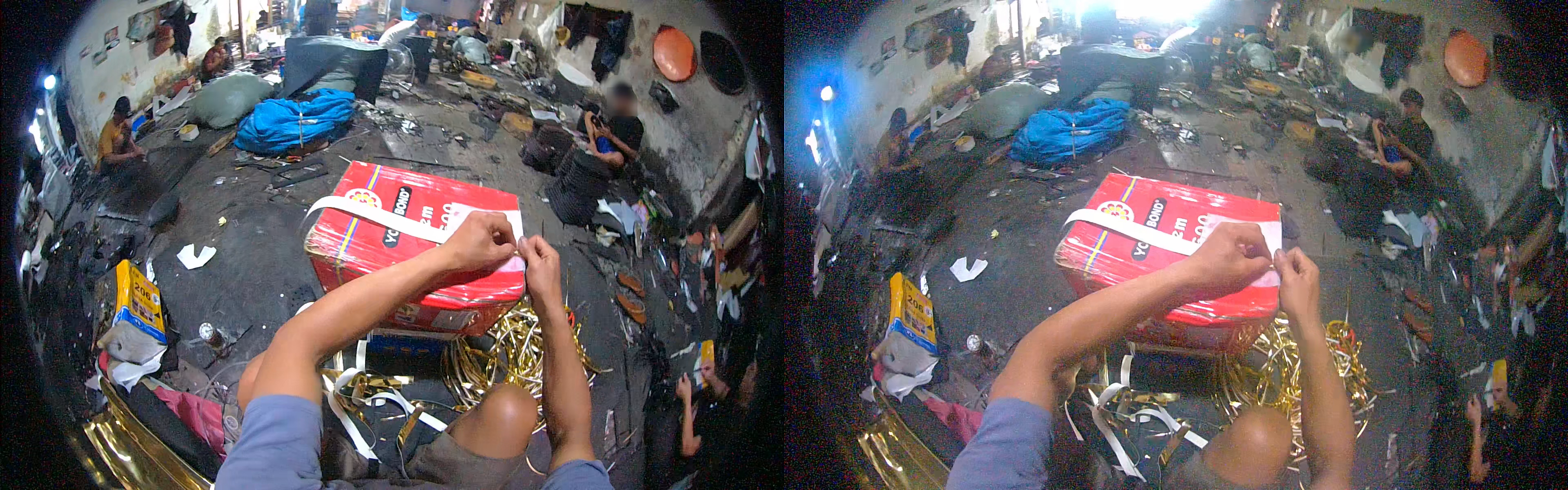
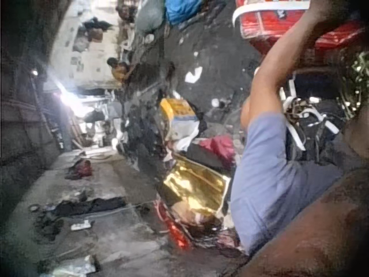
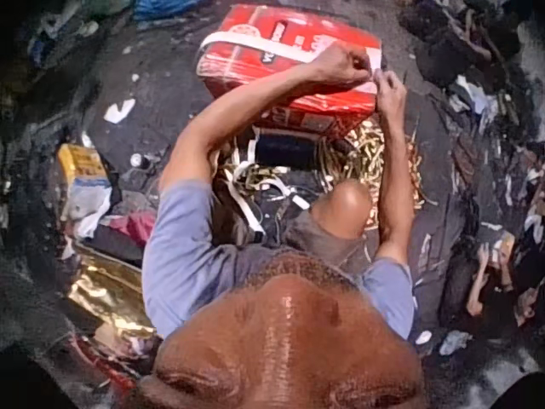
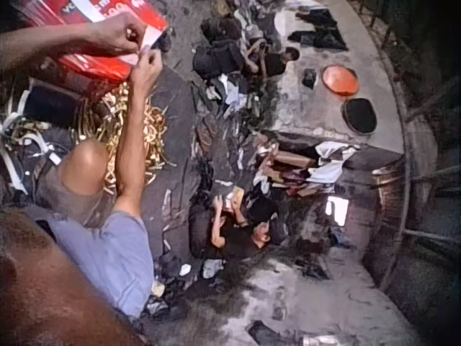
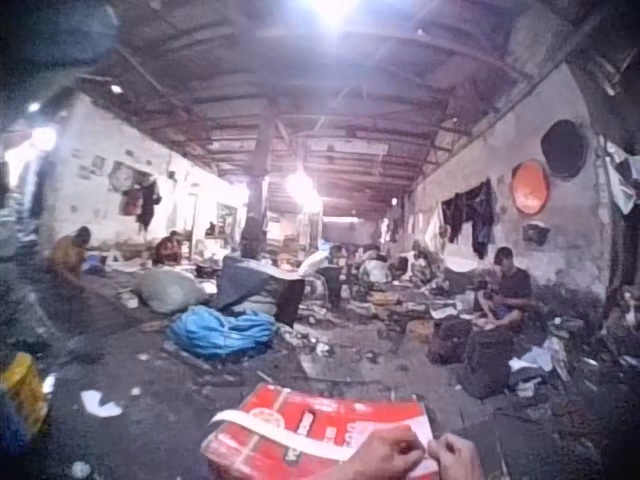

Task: The person sits on the floor and wraps a red cardboard box with white tape. They repeatedly pull tape from a roll, press it onto the box, and tear off strips by hand. The workspace is cluttered with gold ribbons and other materials.

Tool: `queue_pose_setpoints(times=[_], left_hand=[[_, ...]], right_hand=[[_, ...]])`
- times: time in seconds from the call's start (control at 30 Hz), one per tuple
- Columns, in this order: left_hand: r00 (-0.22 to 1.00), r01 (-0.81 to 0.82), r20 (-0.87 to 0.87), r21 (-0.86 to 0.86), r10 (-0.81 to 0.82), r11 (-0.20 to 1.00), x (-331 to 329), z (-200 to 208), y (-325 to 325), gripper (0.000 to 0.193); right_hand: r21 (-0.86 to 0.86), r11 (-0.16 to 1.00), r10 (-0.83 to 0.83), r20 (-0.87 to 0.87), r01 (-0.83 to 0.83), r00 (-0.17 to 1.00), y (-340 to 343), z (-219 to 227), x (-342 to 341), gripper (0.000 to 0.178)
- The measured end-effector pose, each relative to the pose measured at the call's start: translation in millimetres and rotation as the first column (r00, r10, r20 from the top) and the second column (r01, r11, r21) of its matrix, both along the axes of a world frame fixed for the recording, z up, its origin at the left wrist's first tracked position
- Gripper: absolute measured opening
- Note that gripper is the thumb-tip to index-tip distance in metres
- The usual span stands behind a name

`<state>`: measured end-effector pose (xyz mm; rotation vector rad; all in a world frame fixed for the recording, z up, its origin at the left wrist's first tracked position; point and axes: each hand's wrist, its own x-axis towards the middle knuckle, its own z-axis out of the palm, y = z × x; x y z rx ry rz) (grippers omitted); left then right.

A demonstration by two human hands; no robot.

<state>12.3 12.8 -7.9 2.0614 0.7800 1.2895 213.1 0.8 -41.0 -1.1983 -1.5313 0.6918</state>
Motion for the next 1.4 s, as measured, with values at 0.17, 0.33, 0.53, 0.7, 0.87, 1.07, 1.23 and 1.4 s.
queue_pose_setpoints(times=[0.17,0.33,0.53,0.7,0.87,1.07,1.23,1.4], left_hand=[[0.998,0.021,0.065,-0.005,-0.020,1.000,6,-8,-3,0.010],[0.999,0.022,0.035,-0.037,-0.021,0.999,12,1,-1,0.012],[1.000,-0.001,0.020,0.017,0.001,1.000,13,2,1,0.011],[1.000,-0.017,0.007,0.072,0.017,0.997,16,-2,6,0.008],[1.000,-0.004,0.019,-0.155,0.007,0.988,9,-4,9,0.010],[0.998,0.025,0.063,-0.227,-0.011,0.974,9,-11,12,0.007],[1.000,0.000,0.005,-0.214,0.001,0.977,14,-5,15,0.007],[1.000,-0.005,-0.004,-0.197,0.004,0.980,6,-7,16,0.006]], right_hand=[[-0.205,0.971,-0.011,-0.549,-0.122,0.836,-16,-8,-15,0.029],[-0.258,0.883,0.027,-0.807,-0.393,0.590,-26,-4,-13,0.027],[-0.472,0.846,-0.034,-0.512,-0.248,0.858,-11,45,1,0.054],[0.099,0.949,-0.303,0.535,0.298,0.789,33,45,-9,0.047],[-0.030,0.969,-0.231,0.262,0.247,0.937,34,10,-12,0.035],[-0.053,0.959,-0.278,0.012,0.279,0.960,44,-91,-10,0.030],[-0.103,0.938,-0.330,0.013,0.330,0.944,35,-176,3,0.032],[-0.386,0.871,-0.259,0.164,0.304,0.952,6,-215,2,0.021]])
